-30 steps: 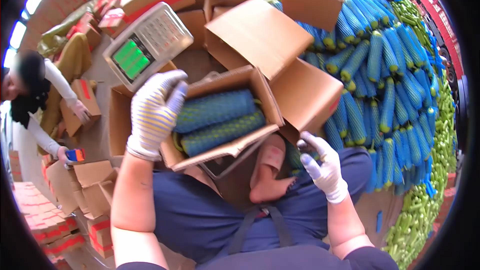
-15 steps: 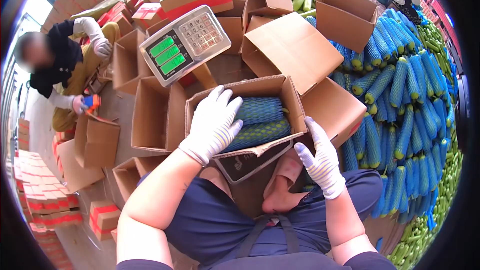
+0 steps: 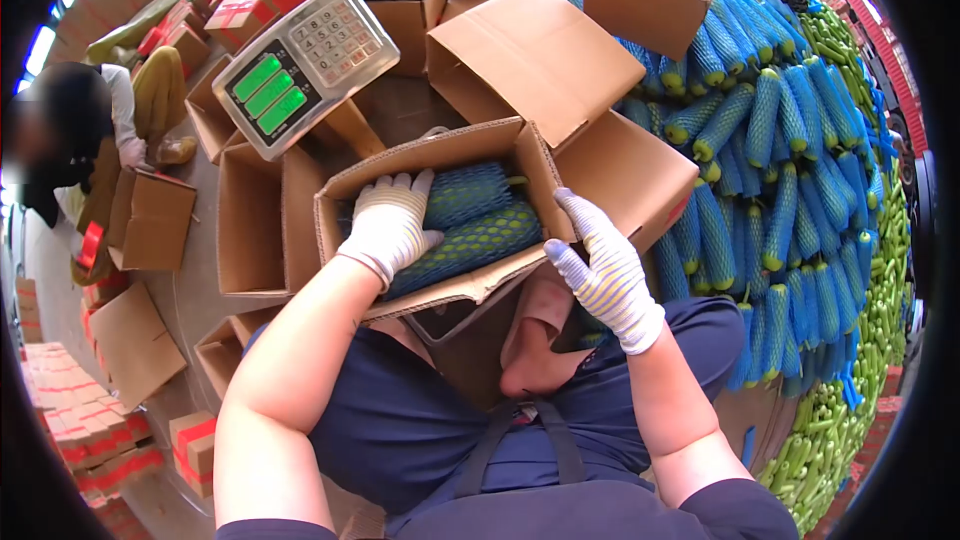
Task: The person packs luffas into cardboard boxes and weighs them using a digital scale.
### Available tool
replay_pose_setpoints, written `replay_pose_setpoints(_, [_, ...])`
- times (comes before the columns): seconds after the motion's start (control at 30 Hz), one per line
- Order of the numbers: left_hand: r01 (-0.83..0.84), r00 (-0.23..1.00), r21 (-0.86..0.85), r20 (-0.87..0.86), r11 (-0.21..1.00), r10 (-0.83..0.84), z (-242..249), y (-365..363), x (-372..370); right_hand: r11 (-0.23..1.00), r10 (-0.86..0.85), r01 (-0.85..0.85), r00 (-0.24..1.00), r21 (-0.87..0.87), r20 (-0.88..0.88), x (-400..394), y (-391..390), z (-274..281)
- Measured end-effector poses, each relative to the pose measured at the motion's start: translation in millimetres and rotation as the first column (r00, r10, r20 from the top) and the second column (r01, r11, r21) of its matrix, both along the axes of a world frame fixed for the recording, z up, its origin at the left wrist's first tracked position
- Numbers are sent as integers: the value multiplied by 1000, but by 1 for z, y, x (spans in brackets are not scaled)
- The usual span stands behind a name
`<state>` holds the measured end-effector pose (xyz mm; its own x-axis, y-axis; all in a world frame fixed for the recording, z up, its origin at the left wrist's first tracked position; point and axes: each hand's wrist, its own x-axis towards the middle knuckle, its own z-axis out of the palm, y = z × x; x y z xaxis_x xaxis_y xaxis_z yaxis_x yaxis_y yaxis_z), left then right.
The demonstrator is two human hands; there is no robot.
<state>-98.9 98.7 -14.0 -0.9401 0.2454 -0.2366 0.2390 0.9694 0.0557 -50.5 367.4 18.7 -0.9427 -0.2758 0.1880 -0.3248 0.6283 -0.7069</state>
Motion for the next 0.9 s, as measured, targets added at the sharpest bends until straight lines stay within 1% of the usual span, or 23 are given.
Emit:
replay_pose_setpoints(0.07, [-42, 997, -33, 57, 999, 44, 0, 4, -9, 1000, 2, -2, 1000, 2, -1, 6, 3, -2])
replay_pose_setpoints(0.13, [-54, 997, -30, 59, 998, 56, -1, 8, -8, 999, 45, -44, 998, 29, -37, 11, 7, -4])
replay_pose_setpoints(0.2, [-83, 991, -83, 98, 993, 91, 2, 15, -5, 998, 45, -43, 998, 41, -42, 15, 10, -6])
replay_pose_setpoints(0.27, [-69, 991, -80, 105, 994, 78, 8, 17, -2, 997, 44, -45, 999, 58, 22, 19, 13, -9])
replay_pose_setpoints(0.33, [-35, 995, -34, 96, 999, 38, 12, 12, -1, 998, 38, -39, 999, 43, 22, 21, 12, -12])
replay_pose_setpoints(0.37, [-48, 994, -1, 100, 999, 48, 10, 9, -3, 995, 41, -42, 999, 90, 16, 21, 11, -13])
replay_pose_setpoints(0.4, [-45, 994, -3, 102, 999, 45, 9, 8, -1, 990, 44, -44, 999, 138, 8, 21, 11, -14])
replay_pose_setpoints(0.47, [-63, 998, 26, 29, 998, 62, 9, 8, 1, 990, 40, -39, 999, 135, -5, 21, 9, -17])
replay_pose_setpoints(0.5, [-104, 993, 51, 61, 993, 101, 8, 9, -1, 992, 39, -39, 999, 122, 2, 21, 9, -17])
replay_pose_setpoints(0.53, [-104, 993, 51, 61, 993, 101, 9, 10, -2, 993, 39, -39, 999, 109, 7, 20, 8, -17])
replay_pose_setpoints(0.6, [-146, 980, -6, 137, 989, 145, 15, 15, -5, 993, 49, -51, 999, 103, 18, 18, 9, -17])
replay_pose_setpoints(0.63, [-144, 980, -4, 135, 990, 144, 13, 15, -4, 993, 57, -59, 998, 98, 28, 18, 11, -16])
replay_pose_setpoints(0.7, [-128, 990, -9, 53, 992, 128, 6, 15, -3, 992, 56, -58, 998, 110, 21, 17, 12, -17])
replay_pose_setpoints(0.73, [-123, 991, -7, 53, 992, 124, 3, 15, -2, 991, 60, -61, 998, 117, 17, 17, 12, -18])
replay_pose_setpoints(0.8, [-133, 990, 79, -30, 988, 136, -3, 13, 1, 993, 50, -53, 998, 104, 31, 17, 12, -19])
replay_pose_setpoints(0.83, [-131, 991, 80, -30, 988, 134, -6, 9, 1, 995, 48, -49, 999, 90, 19, 16, 11, -18])
replay_pose_setpoints(0.9, [-193, 981, 300, 72, 934, 180, -8, 1, -1, 996, 44, -44, 999, 80, 2, 13, 11, -17])
